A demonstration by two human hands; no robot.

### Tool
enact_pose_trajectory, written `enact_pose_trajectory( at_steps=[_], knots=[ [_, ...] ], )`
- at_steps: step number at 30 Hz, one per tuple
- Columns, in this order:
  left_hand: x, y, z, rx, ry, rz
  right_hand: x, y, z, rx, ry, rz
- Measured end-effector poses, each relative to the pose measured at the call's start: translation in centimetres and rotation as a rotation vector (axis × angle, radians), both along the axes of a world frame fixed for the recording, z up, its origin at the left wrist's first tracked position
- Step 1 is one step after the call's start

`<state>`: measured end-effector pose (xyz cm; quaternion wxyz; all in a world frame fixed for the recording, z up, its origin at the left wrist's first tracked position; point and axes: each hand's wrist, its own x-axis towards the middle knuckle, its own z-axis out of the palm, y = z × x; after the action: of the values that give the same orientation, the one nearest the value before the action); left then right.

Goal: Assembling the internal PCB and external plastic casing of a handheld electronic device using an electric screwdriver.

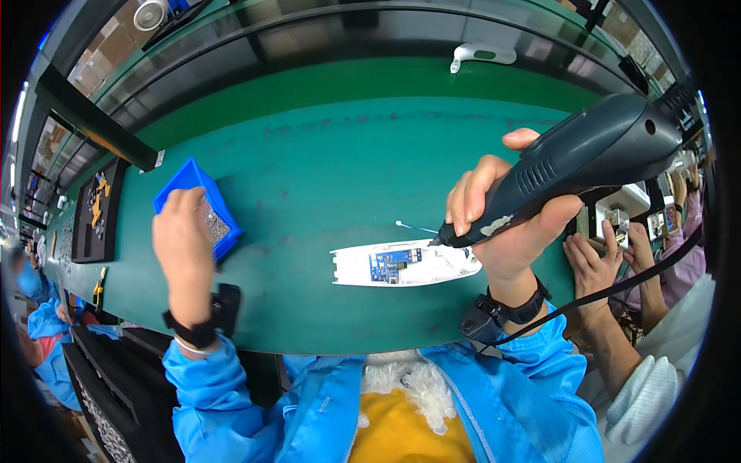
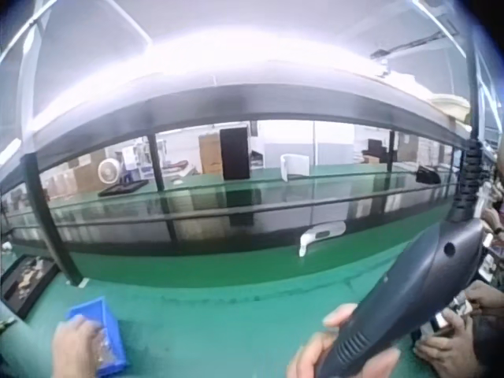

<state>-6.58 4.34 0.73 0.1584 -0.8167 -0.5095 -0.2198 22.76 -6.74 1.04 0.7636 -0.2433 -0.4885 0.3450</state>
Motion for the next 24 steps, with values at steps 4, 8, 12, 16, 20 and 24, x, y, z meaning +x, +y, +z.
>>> enact_pose_trajectory(
  at_steps=[4,8,12,16,20,24],
  knots=[
    [-4.6,1.3,-2.4,-0.392,0.092,-0.016,-0.5,0.4,-0.2,-0.039,0.022,0.014],
    [-4.1,1.1,-2.8,-0.356,0.085,0.093,-0.5,0.5,-0.4,-0.061,0.022,0.021],
    [-4.3,1.4,-2.9,-0.227,0.045,0.080,-0.7,0.5,-0.6,-0.093,0.026,0.000],
    [-4.0,1.8,-2.5,-0.083,-0.032,-0.023,-0.8,0.1,-0.3,-0.225,0.083,0.014],
    [-4.2,1.6,-2.0,-0.169,-0.094,0.031,-0.7,0.6,-0.9,-0.095,0.004,0.023],
    [-3.4,1.0,-1.0,-0.205,-0.233,0.075,-0.9,0.7,-0.8,-0.109,0.004,0.006]
  ],
)
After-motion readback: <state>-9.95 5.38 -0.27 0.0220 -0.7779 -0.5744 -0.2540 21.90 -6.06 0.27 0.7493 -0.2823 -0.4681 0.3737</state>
